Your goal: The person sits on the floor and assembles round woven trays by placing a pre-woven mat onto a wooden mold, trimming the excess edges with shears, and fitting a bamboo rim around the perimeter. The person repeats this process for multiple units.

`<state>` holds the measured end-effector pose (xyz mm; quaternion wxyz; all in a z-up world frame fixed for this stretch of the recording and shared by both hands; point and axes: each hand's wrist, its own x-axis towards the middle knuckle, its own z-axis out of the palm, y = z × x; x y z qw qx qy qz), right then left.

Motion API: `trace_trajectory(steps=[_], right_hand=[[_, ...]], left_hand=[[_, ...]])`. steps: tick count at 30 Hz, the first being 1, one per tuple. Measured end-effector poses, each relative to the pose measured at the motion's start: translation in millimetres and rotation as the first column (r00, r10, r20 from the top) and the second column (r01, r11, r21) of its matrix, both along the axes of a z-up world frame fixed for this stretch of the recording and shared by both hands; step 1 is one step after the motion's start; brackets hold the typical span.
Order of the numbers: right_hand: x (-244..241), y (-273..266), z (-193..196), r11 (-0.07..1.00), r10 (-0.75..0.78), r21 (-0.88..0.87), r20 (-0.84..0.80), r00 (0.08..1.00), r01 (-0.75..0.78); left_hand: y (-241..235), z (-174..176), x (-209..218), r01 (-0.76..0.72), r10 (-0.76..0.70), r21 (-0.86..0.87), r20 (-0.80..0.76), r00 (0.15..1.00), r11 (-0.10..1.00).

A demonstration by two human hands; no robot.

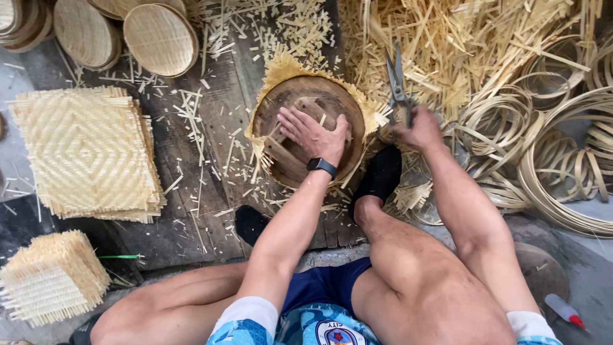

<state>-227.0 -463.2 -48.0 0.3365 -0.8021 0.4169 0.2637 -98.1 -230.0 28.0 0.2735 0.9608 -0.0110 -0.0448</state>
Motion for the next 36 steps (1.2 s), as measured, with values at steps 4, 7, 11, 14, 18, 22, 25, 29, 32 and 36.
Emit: trace_trajectory(steps=[4,7,11,14,18,22,25,29,32,36], right_hand=[[-3,7,-16,0.983,0.106,-0.162,0.111,0.988,-0.087],[-4,-8,-9,0.997,0.029,-0.08,0.128,0.991,-0.019],[-11,-44,42,0.984,0.009,0.175,0.033,0.999,-0.014],[-21,-34,86,0.992,0.048,0.118,-0.052,0.997,-0.042],[-3,4,110,0.895,0.444,-0.144,0.221,0.868,-0.421],[38,25,85,0.85,0.491,-0.223,0.01,0.871,-0.476],[38,20,62,0.831,0.5,-0.222,-0.102,0.86,-0.51],[14,7,53,0.785,0.541,-0.357,-0.002,0.841,-0.506],[26,18,49,0.581,0.67,-0.739,0.197,0.715,-0.341],[52,26,45,0.546,0.682,-0.812,0.287,0.673,-0.208]], left_hand=[[11,0,0,0.318,-0.318,-0.028,0.021,0.948,0.948],[12,-3,-7,0.294,-0.294,-0.02,0.01,0.956,0.956],[10,-5,-12,0.284,-0.282,-0.091,0.04,0.959,0.954],[11,-7,-10,0.29,-0.289,-0.078,0.024,0.957,0.954],[12,-8,-10,0.284,-0.286,-0.067,-0.01,0.958,0.956],[11,-5,-10,0.282,-0.285,-0.086,-0.028,0.958,0.956],[16,-4,-6,0.32,-0.321,-0.085,-0.007,0.947,0.944],[24,-7,-8,0.433,-0.436,-0.092,-0.015,0.9,0.897],[26,-10,-14,0.453,-0.455,-0.102,0.006,0.89,0.885],[27,-6,-8,0.467,-0.47,-0.113,0.005,0.883,0.877]])
